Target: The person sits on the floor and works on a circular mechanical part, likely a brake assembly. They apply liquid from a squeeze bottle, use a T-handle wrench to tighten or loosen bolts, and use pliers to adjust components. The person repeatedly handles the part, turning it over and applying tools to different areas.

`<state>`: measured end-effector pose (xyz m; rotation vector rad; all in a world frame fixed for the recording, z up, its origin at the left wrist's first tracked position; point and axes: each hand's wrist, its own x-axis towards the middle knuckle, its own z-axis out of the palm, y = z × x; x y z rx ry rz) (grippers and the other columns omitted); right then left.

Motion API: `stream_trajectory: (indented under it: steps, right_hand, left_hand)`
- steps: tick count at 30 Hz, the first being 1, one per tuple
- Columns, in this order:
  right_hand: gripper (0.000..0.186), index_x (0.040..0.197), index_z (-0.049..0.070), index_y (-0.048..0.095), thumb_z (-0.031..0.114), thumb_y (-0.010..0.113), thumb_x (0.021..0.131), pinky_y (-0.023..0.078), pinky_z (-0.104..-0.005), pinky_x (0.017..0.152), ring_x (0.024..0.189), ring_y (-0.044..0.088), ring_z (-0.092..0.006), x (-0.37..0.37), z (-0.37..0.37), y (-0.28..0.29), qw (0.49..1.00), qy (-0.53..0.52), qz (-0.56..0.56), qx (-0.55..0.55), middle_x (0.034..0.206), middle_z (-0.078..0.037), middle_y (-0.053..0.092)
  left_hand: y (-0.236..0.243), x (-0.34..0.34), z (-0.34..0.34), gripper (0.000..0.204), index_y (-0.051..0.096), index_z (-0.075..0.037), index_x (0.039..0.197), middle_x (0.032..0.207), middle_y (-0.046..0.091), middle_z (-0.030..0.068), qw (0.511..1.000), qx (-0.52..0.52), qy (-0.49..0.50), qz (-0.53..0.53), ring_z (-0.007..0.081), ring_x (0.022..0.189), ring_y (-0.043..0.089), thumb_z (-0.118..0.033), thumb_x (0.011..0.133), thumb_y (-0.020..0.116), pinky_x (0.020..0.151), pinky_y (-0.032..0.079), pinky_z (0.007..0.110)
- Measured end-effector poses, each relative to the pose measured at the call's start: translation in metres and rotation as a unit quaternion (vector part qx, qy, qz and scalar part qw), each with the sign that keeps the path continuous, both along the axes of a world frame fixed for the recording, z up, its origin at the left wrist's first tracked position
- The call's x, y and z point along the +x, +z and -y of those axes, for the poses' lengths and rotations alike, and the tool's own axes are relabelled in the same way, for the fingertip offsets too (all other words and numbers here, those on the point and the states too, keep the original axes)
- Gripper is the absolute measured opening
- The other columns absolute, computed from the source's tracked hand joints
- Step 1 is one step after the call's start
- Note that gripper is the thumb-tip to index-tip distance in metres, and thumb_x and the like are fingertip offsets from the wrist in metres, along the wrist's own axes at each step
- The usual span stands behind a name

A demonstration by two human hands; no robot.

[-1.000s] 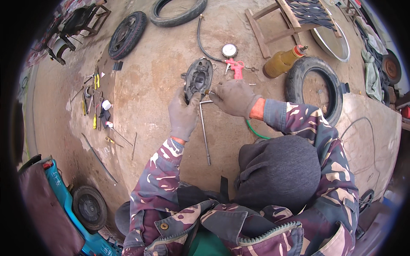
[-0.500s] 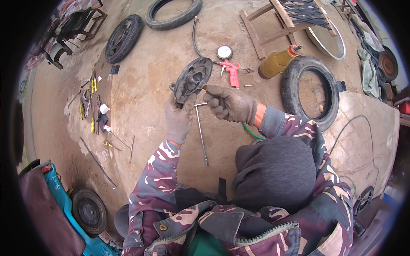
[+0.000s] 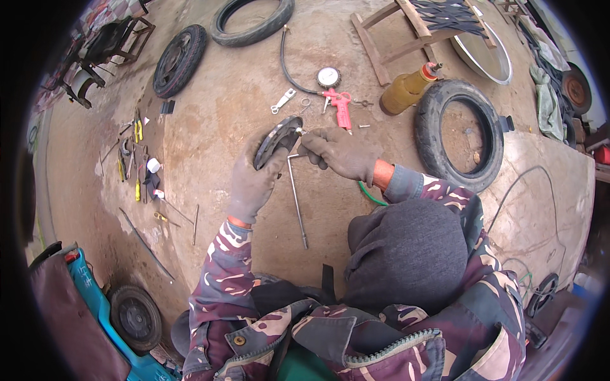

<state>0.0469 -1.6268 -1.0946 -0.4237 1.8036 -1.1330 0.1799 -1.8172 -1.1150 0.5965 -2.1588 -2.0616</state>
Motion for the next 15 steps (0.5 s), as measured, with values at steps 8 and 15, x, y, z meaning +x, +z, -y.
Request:
stream_trajectory:
  steps: [8,15]
  right_hand:
    - [0.042,0.098,0.001,0.07,0.041,0.06,0.108,0.054,-0.0515,0.075,0.083,0.07,-0.0414,0.004,-0.009,-0.016,0.876,0.102,-0.461,0.098,0.086,-0.022,0.07]
    - [0.041,0.101,0.001,0.073,0.037,0.055,0.11,0.052,-0.0501,0.07,0.071,0.068,-0.0394,-0.015,-0.011,-0.015,0.992,0.068,-0.108,0.022,0.077,-0.019,0.066]
  left_hand:
    - [-0.013,-0.004,-0.017,0.043,0.068,-0.004,0.139,0.125,0.071,0.0209,0.985,-0.165,0.009,-0.055,0.0336,0.113,0.073,-0.006,0.096,0.074,0.094,0.059,0.041]
    - [-0.015,-0.001,-0.019,0.041,0.069,-0.004,0.139,0.124,0.072,0.0188,0.999,-0.028,0.022,-0.007,0.0266,0.111,0.073,-0.009,0.099,0.074,0.093,0.058,0.037]
